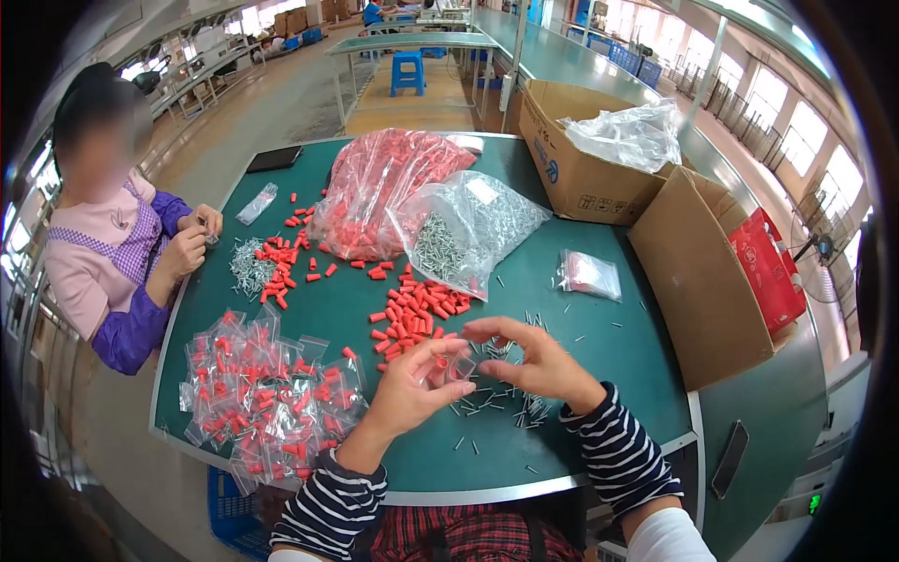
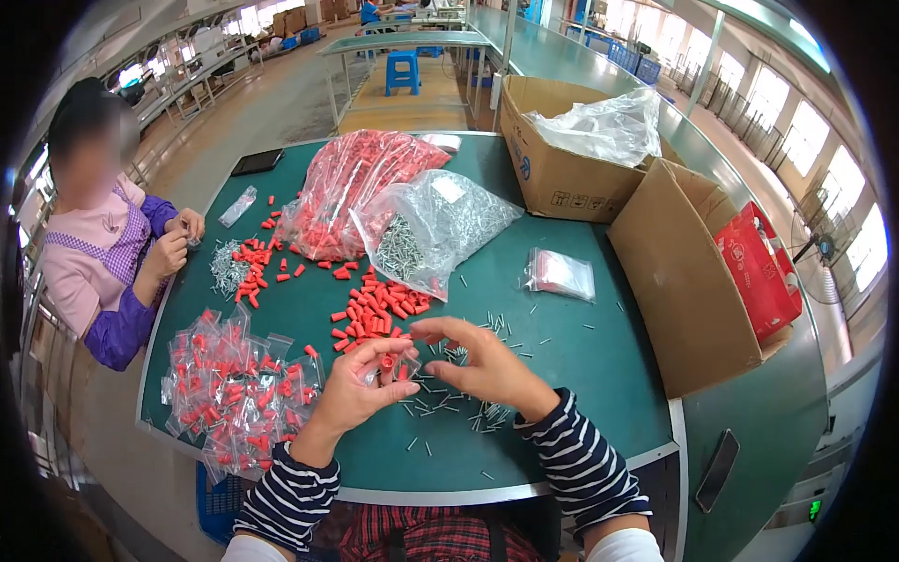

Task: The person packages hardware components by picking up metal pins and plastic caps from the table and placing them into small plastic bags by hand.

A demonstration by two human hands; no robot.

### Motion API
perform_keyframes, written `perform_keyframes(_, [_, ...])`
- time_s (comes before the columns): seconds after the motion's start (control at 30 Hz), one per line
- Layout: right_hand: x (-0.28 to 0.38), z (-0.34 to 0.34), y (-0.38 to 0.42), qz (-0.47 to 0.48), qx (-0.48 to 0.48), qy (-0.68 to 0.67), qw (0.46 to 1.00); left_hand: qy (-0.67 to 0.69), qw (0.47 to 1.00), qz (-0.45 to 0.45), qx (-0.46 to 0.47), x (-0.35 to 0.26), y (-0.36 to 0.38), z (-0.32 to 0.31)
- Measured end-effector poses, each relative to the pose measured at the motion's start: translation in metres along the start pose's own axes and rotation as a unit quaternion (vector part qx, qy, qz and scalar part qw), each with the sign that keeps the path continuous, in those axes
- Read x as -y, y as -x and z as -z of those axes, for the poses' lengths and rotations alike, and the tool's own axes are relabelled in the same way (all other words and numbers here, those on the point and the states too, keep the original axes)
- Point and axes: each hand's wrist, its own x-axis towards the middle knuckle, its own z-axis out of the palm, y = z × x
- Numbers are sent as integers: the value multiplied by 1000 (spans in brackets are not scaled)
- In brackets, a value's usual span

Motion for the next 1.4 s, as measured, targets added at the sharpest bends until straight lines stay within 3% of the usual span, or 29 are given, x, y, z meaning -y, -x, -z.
perform_keyframes(0.13, [-21, -15, 7, -53, -75, -87, 992, -92, 996, 0, -11, 9, 0, 1])
perform_keyframes(0.23, [-22, -15, 6, -120, -111, -49, 985, -23, 997, -1, -68, 4, -2, 1])
perform_keyframes(0.33, [-23, -19, 6, -90, -106, 17, 990, -6, 1000, -7, -25, 3, -2, 5])
perform_keyframes(0.43, [-39, -23, -2, 27, -98, 156, 983, -81, 995, -14, -64, 2, -1, 10])
perform_keyframes(0.5, [-44, -29, -11, 66, -88, 186, 976, -90, 989, -49, -104, 1, -3, 12])
perform_keyframes(0.57, [-47, -35, -24, 108, -72, 224, 966, -123, 988, -21, -93, -9, -1, 13])
perform_keyframes(0.67, [-56, -45, -33, 77, -46, 278, 956, -144, 986, 5, -83, -12, -1, 14])
perform_keyframes(0.8, [-49, -39, -32, 20, -18, 275, 961, -132, 988, 2, -82, -9, -1, 16])
perform_keyframes(0.97, [2, -12, -18, 83, -77, 129, 985, -154, 986, 3, -65, -7, -1, 13])
perform_keyframes(1.23, [28, -17, -8, 162, -48, 133, 977, -99, 994, 3, -41, -7, -2, 8])
perform_keyframes(1.4, [-2, -9, 5, 27, -24, -4, 999, -57, 998, 14, 20, -14, 1, 12])
